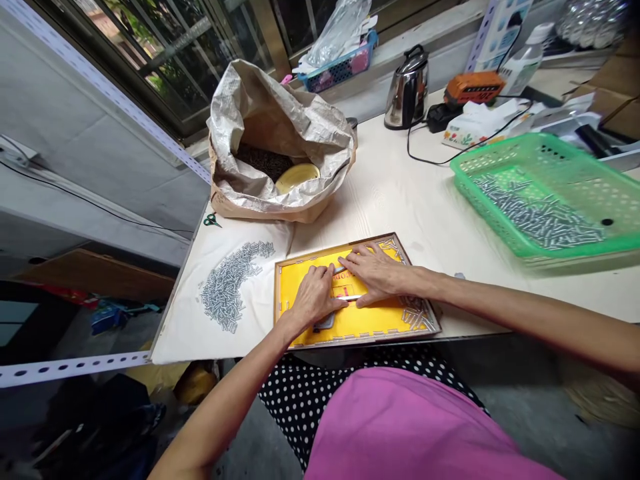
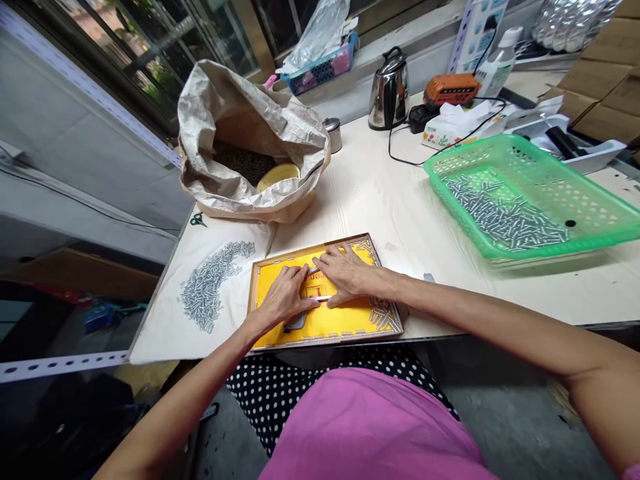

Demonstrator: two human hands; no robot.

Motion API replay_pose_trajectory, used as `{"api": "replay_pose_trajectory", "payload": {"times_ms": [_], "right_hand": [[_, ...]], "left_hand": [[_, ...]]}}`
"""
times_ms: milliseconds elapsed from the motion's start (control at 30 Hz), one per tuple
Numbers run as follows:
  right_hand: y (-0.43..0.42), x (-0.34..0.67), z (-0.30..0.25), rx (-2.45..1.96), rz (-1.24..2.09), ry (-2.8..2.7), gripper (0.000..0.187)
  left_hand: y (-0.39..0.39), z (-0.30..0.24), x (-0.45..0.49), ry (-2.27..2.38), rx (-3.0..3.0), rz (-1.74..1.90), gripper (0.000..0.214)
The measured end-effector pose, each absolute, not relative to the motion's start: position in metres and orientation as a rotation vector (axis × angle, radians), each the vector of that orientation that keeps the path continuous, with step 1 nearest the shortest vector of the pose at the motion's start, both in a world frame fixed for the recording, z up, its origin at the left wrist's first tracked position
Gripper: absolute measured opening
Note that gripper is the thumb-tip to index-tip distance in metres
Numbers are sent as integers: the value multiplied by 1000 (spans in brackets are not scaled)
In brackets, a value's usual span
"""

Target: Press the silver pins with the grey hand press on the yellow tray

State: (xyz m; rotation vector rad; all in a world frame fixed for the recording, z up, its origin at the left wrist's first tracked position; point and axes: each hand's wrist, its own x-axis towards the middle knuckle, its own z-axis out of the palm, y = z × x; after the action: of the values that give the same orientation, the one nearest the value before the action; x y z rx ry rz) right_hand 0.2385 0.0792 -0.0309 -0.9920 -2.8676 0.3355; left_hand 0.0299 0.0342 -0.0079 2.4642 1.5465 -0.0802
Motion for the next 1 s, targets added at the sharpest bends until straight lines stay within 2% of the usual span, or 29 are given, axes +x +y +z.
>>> {"api": "replay_pose_trajectory", "payload": {"times_ms": [167, 267, 433, 567, 733, 867, 1000], "right_hand": [[77, 239, -31, -977, 310, -2870, 74], [77, 240, -33, -958, 293, -2881, 73], [79, 239, -37, -957, 284, -2849, 73], [78, 237, -37, -946, 273, -2853, 68], [71, 235, -32, -923, 274, -2820, 57], [65, 234, -30, -938, 324, -2785, 61], [62, 236, -33, -978, 376, -2769, 59]], "left_hand": [[48, -2, 30, 1470, 2450, -162, 64], [52, 2, 26, 1432, 2418, -114, 60], [36, 10, -2, 1662, 2166, 258, 32], [16, 13, -17, 1742, 2192, 325, 33], [10, 6, 17, 1503, 2499, 130, 62], [20, -4, 44, 1523, 2511, -14, 60], [31, -10, 45, 1504, 2484, 16, 57]]}}
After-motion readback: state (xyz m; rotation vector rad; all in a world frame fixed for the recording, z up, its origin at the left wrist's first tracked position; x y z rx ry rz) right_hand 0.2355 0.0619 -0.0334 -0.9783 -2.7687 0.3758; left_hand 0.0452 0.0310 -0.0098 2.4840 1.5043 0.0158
